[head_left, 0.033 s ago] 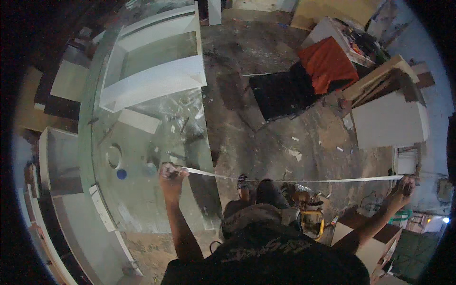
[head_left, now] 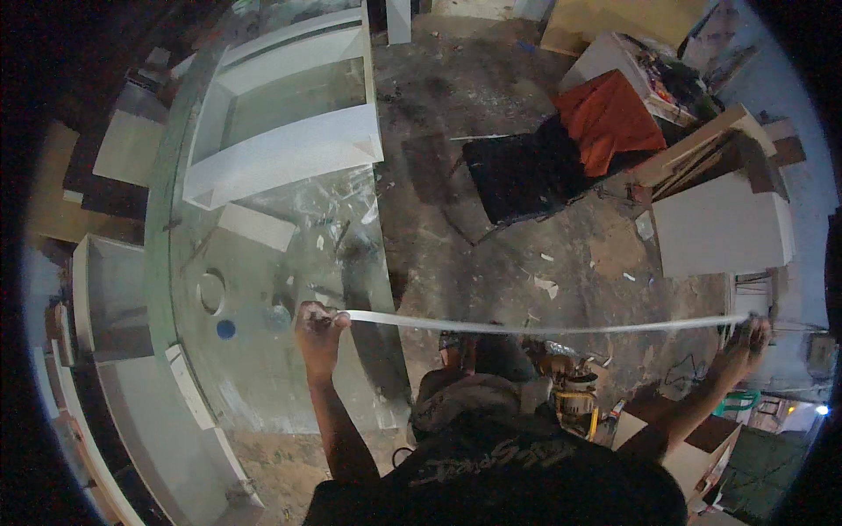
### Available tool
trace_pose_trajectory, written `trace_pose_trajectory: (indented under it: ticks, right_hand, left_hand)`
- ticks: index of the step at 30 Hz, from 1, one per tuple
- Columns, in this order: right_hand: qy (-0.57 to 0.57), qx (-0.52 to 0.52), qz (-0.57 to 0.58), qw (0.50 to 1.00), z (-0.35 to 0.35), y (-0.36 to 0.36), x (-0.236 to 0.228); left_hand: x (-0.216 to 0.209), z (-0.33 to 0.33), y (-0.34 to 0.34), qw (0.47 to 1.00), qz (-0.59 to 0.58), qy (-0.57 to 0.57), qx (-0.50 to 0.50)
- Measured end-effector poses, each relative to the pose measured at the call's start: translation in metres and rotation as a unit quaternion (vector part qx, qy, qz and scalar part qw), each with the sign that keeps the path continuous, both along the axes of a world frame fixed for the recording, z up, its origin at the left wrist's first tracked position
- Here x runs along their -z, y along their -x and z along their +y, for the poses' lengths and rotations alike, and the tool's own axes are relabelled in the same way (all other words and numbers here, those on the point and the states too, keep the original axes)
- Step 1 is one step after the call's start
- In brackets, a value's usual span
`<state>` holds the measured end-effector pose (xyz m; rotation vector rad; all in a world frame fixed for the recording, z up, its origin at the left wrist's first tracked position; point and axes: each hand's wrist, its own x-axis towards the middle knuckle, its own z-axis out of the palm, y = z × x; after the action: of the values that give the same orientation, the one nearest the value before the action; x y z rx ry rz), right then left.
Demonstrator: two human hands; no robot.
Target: The person applies a long strip of white veneer edge banding to the edge of a white square frame on a workbench by hand and then uses a small tool to trim and smooth the edge.
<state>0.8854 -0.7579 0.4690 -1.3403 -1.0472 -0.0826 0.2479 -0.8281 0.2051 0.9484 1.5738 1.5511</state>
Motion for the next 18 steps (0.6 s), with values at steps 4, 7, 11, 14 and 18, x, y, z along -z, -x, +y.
trace_pose_trajectory:
  ticks: [4, 7, 11, 14, 18]
  right_hand:
    - [0.007, -0.150, 0.055, 0.987, 0.135, 0.023, 0.005]
    - [0.025, -0.179, 0.121, 0.976, 0.250, 0.076, 0.012]
    - [0.038, -0.243, 0.153, 0.957, 0.396, 0.123, 0.036]
    - [0.066, -0.305, 0.104, 0.944, 0.515, 0.157, 0.056]
    - [0.087, -0.406, 0.141, 0.899, 0.647, 0.247, 0.086]
  left_hand:
    - [-0.004, 0.016, -0.003, 0.995, -0.040, 0.056, -0.070]
    - [-0.013, 0.046, 0.003, 0.990, -0.024, 0.055, -0.131]
    - [-0.017, 0.085, 0.000, 0.969, -0.033, 0.054, -0.237]
    - [-0.030, 0.142, -0.016, 0.942, -0.064, 0.075, -0.320]
    - [-0.052, 0.177, -0.024, 0.909, -0.032, 0.136, -0.392]
